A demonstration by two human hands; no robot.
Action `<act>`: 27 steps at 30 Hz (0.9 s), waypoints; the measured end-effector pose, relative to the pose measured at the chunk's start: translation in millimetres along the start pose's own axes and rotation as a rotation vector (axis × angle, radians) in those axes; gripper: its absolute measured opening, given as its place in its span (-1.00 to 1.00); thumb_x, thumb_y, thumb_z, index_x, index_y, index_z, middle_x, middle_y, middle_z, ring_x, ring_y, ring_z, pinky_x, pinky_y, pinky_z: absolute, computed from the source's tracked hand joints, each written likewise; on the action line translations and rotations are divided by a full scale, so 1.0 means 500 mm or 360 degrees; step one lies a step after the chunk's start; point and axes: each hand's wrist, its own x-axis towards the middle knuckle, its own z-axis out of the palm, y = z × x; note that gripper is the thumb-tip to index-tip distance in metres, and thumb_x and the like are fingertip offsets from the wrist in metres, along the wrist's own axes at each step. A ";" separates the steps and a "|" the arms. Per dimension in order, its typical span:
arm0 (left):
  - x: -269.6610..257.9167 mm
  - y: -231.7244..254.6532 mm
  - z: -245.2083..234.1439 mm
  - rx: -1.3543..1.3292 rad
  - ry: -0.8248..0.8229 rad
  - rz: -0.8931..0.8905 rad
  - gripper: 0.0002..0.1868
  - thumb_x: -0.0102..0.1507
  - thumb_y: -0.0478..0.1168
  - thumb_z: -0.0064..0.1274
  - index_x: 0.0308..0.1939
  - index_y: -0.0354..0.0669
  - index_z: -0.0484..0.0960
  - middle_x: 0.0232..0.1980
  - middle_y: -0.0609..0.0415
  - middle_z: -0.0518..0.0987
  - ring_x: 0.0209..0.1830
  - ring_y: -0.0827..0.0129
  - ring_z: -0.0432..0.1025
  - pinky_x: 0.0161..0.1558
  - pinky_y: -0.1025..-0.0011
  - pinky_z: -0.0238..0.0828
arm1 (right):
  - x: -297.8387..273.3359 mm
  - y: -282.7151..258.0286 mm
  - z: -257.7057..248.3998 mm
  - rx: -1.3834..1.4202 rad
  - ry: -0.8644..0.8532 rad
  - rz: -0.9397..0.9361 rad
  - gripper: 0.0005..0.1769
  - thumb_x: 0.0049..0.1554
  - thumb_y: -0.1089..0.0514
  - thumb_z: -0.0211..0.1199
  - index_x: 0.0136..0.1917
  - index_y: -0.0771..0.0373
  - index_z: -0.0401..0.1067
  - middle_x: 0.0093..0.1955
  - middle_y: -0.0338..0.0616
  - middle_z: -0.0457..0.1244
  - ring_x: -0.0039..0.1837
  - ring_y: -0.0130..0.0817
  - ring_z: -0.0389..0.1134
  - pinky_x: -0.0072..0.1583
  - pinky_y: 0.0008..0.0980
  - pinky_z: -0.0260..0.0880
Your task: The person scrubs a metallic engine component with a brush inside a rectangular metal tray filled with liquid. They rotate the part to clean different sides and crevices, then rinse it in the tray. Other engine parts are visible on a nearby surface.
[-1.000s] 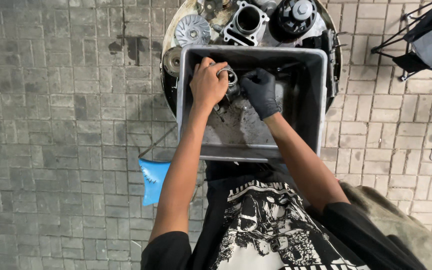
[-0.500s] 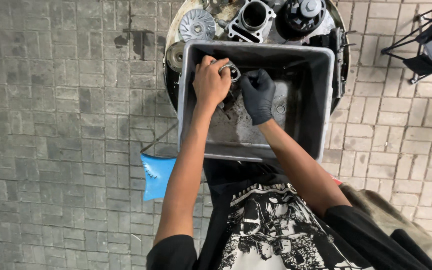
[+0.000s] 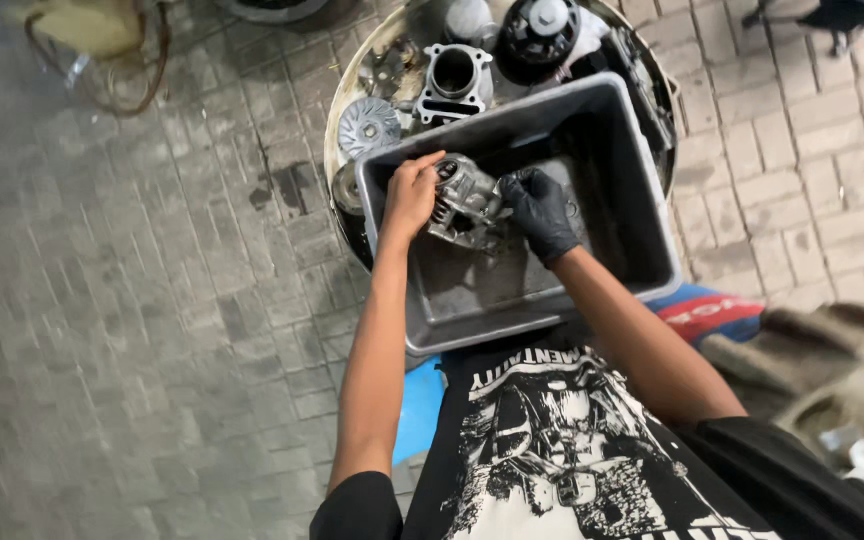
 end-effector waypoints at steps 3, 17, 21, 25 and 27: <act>0.022 -0.050 0.036 -0.0334 -0.0062 0.0114 -0.49 0.27 -0.20 -0.23 0.20 -0.13 0.69 0.02 -0.35 0.63 0.19 0.01 0.44 0.27 0.12 0.35 | -0.094 -0.090 0.008 0.0054 0.0045 0.0017 -0.57 0.29 -0.13 0.31 -0.13 0.30 0.46 -0.33 -0.03 0.31 -0.26 -0.27 0.42 -0.27 -0.34 0.51; -0.021 0.009 -0.041 -0.0083 -0.0345 0.0202 -0.40 0.34 0.11 -0.06 0.41 -0.05 0.50 0.37 -0.21 0.46 0.45 -0.05 0.28 0.49 0.06 0.10 | -0.153 -0.108 0.063 0.0151 0.0276 -0.0107 -0.71 0.23 0.13 0.38 -0.19 0.38 0.45 -0.40 -0.02 0.31 -0.39 -0.35 0.39 -0.33 -0.44 0.46; -0.053 0.053 -0.032 0.0011 -0.0288 0.0370 -0.41 0.39 0.23 0.01 0.37 0.00 0.54 0.34 -0.03 0.50 0.40 0.02 0.36 0.40 0.08 0.27 | -0.178 -0.127 0.016 -0.0474 0.0053 -0.0412 -0.71 0.27 0.05 0.38 -0.16 0.33 0.52 -0.37 0.02 0.36 -0.21 -0.19 0.48 -0.17 -0.29 0.42; -0.052 0.061 -0.034 -0.0002 -0.0240 0.0479 -0.57 0.48 0.02 -0.14 0.28 -0.11 0.61 0.30 -0.14 0.55 0.36 -0.06 0.39 0.38 0.08 0.30 | -0.164 -0.153 -0.008 -0.0738 0.0052 -0.0543 -0.80 0.26 0.09 0.39 -0.04 0.26 0.51 -0.24 0.07 0.39 -0.07 0.00 0.48 -0.11 -0.20 0.42; -0.048 0.072 -0.032 -0.0021 -0.0235 0.0507 -0.62 0.48 0.00 -0.10 0.20 -0.10 0.67 0.26 -0.08 0.61 0.33 0.01 0.43 0.35 0.11 0.35 | -0.168 -0.184 0.015 -0.0477 -0.0053 -0.0415 -0.78 0.06 0.19 0.57 -0.05 0.19 0.58 -0.24 -0.13 0.41 -0.17 -0.39 0.45 -0.08 -0.42 0.47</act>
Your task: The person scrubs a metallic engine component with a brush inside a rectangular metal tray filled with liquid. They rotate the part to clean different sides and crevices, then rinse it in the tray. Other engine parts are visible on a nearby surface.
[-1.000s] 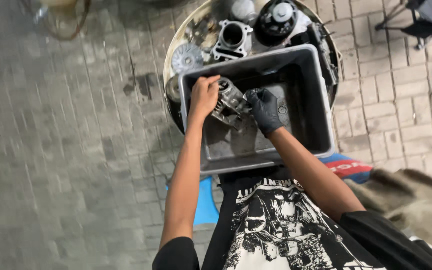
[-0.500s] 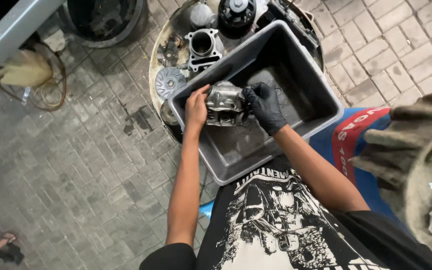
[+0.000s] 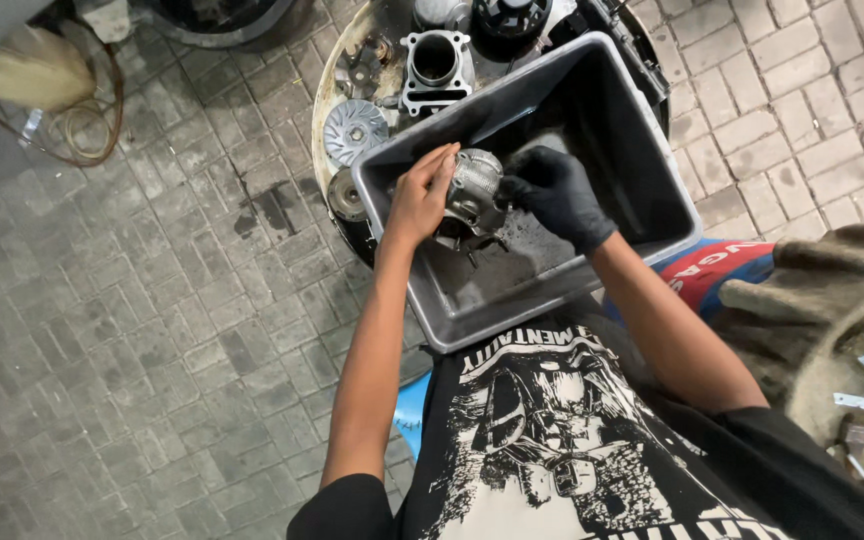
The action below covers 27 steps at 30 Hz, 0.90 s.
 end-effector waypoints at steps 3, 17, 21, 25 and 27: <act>0.026 -0.018 0.002 0.0078 -0.0055 -0.0069 -0.56 0.45 0.15 -0.08 0.17 0.00 0.69 0.24 -0.03 0.62 0.32 0.07 0.43 0.34 0.12 0.36 | 0.026 -0.042 0.011 0.0237 -0.0201 0.0097 -0.69 -0.05 0.39 0.55 -0.02 0.32 0.58 -0.20 -0.07 0.42 -0.21 -0.42 0.44 -0.16 -0.51 0.50; 0.077 -0.001 0.100 0.0912 0.0334 -0.0133 -0.47 0.41 0.31 -0.30 -0.31 0.07 0.55 -0.26 0.19 0.58 -0.18 0.03 0.54 -0.14 -0.04 0.48 | 0.075 0.046 -0.033 0.0658 -0.0062 0.0492 -0.80 0.07 0.34 0.47 -0.05 0.42 0.53 -0.29 0.07 0.36 -0.32 -0.28 0.44 -0.28 -0.48 0.53; 0.105 -0.062 0.115 0.0864 0.0198 -0.0092 -0.46 0.44 0.19 -0.40 -0.38 0.00 0.53 -0.33 0.05 0.58 -0.29 -0.17 0.56 -0.28 -0.10 0.54 | 0.076 0.055 -0.036 0.0774 -0.0197 0.0659 -0.86 0.17 0.29 0.37 -0.06 0.42 0.48 -0.30 0.04 0.34 -0.34 -0.28 0.44 -0.29 -0.47 0.54; 0.110 -0.060 0.083 0.0888 -0.0006 -0.0195 -0.39 0.42 0.20 -0.42 -0.44 -0.07 0.56 -0.39 -0.03 0.63 -0.29 -0.31 0.55 -0.28 -0.21 0.48 | 0.056 0.021 -0.032 0.0798 -0.0223 0.0667 -0.85 0.15 0.30 0.41 -0.08 0.44 0.49 -0.32 0.11 0.33 -0.36 -0.17 0.44 -0.31 -0.35 0.55; 0.106 -0.016 0.055 0.0823 -0.0233 -0.0112 -0.40 0.42 0.19 -0.38 -0.44 -0.06 0.59 -0.40 -0.01 0.65 -0.29 -0.34 0.55 -0.26 -0.21 0.49 | 0.041 0.004 -0.024 0.0702 -0.0366 0.0770 -0.87 0.15 0.29 0.39 -0.15 0.43 0.51 -0.35 0.06 0.33 -0.38 -0.24 0.43 -0.32 -0.42 0.52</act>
